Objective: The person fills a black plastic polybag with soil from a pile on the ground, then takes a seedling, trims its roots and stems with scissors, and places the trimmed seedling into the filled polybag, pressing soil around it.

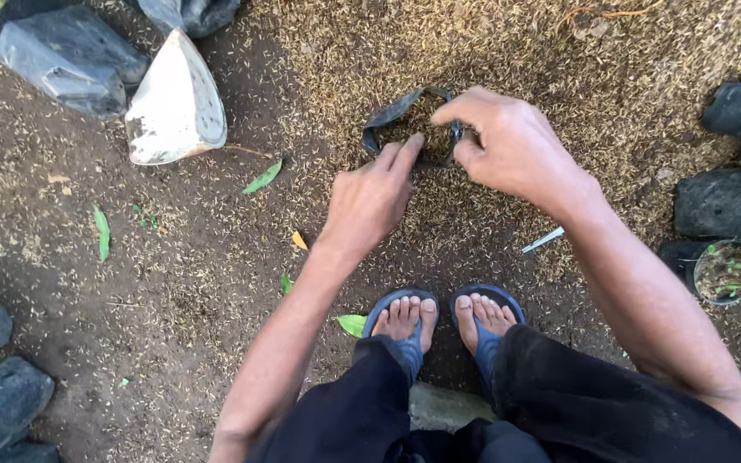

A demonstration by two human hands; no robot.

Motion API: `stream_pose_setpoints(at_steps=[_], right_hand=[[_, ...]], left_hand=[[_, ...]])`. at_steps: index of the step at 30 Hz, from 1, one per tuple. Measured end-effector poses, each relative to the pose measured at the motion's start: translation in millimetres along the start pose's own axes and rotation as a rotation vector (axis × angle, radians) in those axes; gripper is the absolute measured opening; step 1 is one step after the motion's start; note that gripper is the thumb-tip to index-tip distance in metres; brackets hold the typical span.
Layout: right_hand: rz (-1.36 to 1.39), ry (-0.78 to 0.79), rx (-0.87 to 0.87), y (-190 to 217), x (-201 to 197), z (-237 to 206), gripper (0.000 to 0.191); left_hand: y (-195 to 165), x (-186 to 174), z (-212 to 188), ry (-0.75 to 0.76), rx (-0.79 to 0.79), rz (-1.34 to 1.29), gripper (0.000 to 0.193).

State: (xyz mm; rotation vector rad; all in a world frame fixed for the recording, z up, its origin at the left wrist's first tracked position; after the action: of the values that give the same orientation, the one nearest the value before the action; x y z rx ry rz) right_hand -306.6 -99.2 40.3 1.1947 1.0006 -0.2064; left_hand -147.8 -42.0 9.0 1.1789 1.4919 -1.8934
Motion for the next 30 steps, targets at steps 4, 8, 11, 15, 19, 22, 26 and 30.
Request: stream_pose_setpoints(at_steps=[4,8,11,15,19,22,26,30], right_hand=[[-0.053,0.397,0.063,-10.6,51.0,15.9,0.038],[-0.259,0.630,0.176,-20.6,93.8,25.1,0.036],[-0.341,0.691,0.118,-18.6,91.6,30.7,0.033],[0.004,0.309,-0.316,5.6,30.7,27.3,0.055],[-0.291,0.331,-0.117,-15.0,25.7,12.1,0.041],[-0.494,0.458,-0.066,-16.1,51.2,9.3,0.032],[-0.506,0.456,-0.063,-15.7,51.3,15.5,0.036],[-0.322,0.352,-0.016,-17.7,23.7,20.3,0.032]], left_hand=[[5.7,12.8,2.5,-0.071,0.110,0.108,0.020],[7.8,14.3,-2.0,-0.019,0.163,0.108,0.021],[4.5,4.3,-4.4,-0.060,0.129,0.105,0.029],[-1.8,22.9,-6.1,0.033,0.023,0.026,0.026],[11.5,29.4,-5.2,-0.034,0.013,-0.002,0.036],[17.3,25.1,0.0,-0.027,0.075,-0.024,0.035],[15.7,12.2,5.8,0.022,0.045,0.045,0.028],[-4.4,13.5,6.0,0.026,0.036,-0.038,0.023]])
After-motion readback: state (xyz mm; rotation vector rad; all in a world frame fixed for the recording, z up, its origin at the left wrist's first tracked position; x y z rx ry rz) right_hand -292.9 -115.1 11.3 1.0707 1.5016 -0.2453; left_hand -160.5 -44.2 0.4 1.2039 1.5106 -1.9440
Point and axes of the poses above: each hand's wrist, its own z-axis towards the middle knuckle, its own x-axis out of the palm, y = z × x, the point moved 7 cm from there along z, towards the middle knuckle, and after that the axes turned 5 degrees about -x, right-handed, at the moved point
